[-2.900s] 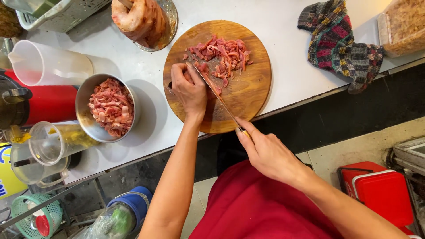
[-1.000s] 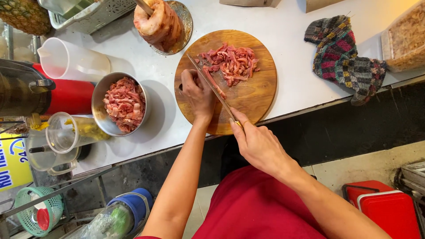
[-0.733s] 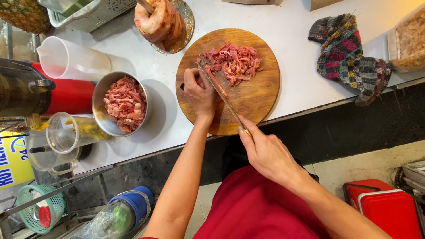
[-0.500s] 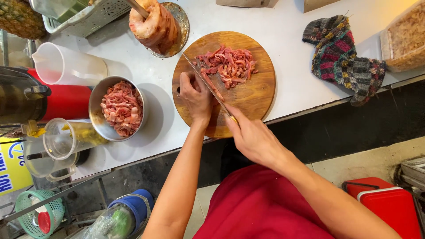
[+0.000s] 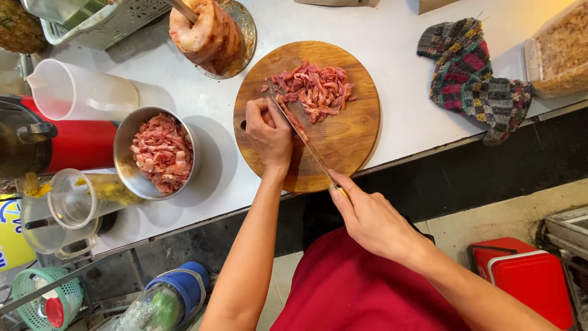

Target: Slicing a roll of cooked meat on a wooden cutting board with a large knife and placing it into a metal bowl.

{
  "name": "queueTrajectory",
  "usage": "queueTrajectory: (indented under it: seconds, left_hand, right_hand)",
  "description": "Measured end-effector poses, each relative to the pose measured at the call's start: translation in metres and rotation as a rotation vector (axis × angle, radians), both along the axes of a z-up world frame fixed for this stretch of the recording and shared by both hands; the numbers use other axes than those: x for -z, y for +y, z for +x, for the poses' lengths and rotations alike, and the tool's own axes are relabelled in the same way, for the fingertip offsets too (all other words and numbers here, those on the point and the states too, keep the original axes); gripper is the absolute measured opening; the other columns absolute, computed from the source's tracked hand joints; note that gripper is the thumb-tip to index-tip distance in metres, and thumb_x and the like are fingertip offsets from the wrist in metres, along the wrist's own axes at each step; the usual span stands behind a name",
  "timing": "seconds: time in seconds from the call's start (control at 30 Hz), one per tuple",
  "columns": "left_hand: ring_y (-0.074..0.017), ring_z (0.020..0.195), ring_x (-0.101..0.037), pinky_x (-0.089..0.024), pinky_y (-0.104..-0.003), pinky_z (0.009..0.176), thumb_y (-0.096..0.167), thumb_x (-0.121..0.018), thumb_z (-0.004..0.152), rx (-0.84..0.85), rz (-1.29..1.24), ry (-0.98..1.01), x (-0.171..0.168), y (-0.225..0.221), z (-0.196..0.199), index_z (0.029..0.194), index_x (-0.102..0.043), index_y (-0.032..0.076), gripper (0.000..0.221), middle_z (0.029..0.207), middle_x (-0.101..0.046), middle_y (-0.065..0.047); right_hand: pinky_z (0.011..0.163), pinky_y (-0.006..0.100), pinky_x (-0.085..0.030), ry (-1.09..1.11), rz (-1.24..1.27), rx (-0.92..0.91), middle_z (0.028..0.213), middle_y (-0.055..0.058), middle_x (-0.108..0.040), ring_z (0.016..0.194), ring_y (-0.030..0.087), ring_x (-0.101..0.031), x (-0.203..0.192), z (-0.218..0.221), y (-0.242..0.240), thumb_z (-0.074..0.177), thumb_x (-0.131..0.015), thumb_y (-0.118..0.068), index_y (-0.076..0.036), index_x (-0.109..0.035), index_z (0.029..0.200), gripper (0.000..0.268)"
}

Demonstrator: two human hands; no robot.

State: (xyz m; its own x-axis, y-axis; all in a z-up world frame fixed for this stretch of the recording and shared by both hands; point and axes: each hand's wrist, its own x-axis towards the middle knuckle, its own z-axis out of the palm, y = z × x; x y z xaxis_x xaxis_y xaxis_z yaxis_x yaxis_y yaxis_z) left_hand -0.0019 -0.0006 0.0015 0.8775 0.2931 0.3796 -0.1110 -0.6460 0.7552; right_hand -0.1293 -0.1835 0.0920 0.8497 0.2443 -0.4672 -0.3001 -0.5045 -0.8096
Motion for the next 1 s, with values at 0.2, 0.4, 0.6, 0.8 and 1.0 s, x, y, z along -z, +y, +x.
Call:
queueTrajectory:
  seconds: [0.2,0.4,0.6,0.8,1.0]
  left_hand:
    - [-0.0236,0.066,-0.058,-0.047,-0.04,0.064,0.012,-0.061,0.103,0.028,-0.005,0.017,-0.001,0.0,-0.001,0.09,-0.053,0.003,0.017,0.076,-0.06,-0.009]
    - [-0.0221,0.065,-0.057,-0.047,-0.04,0.062,0.01,-0.06,0.102,0.005,0.015,-0.028,-0.002,-0.001,0.002,0.091,-0.053,0.002,0.015,0.076,-0.058,-0.01]
    - [-0.0201,0.061,-0.054,-0.045,-0.039,0.059,0.009,-0.059,0.101,0.021,-0.004,0.006,0.0,0.001,-0.001,0.09,-0.053,0.003,0.014,0.073,-0.057,-0.007]
    - [-0.0206,0.062,-0.052,-0.044,-0.039,0.059,0.009,-0.059,0.102,-0.011,0.019,-0.01,-0.001,0.0,0.002,0.088,-0.051,0.003,0.017,0.075,-0.056,-0.008]
    - [-0.021,0.063,-0.055,-0.044,-0.04,0.061,0.01,-0.06,0.103,-0.004,0.036,-0.023,0.0,0.001,-0.001,0.087,-0.051,0.003,0.019,0.075,-0.057,-0.008]
  right_hand:
    - [0.09,0.059,-0.049,-0.036,-0.039,-0.043,0.106,0.031,-0.07,0.101,0.052,-0.064,-0.006,0.063,0.028,0.105,-0.038,-0.037,-0.015,-0.044,0.151,0.052]
    - [0.091,0.056,-0.05,-0.025,0.033,-0.002,0.108,0.03,-0.07,0.101,0.05,-0.066,0.002,0.004,0.001,0.103,-0.041,-0.036,-0.011,-0.044,0.148,0.052]
    - [0.093,0.056,-0.05,-0.001,-0.034,-0.037,0.107,0.031,-0.071,0.104,0.05,-0.065,0.006,0.051,0.021,0.106,-0.039,-0.037,-0.012,-0.046,0.149,0.05]
    - [0.095,0.054,-0.05,0.044,0.006,-0.013,0.11,0.029,-0.07,0.103,0.049,-0.066,0.001,0.005,0.002,0.102,-0.039,-0.038,-0.013,-0.043,0.15,0.054]
    - [0.093,0.057,-0.049,-0.098,-0.024,-0.024,0.11,0.03,-0.07,0.104,0.05,-0.064,0.027,0.023,0.014,0.107,-0.038,-0.037,-0.01,-0.046,0.148,0.05]
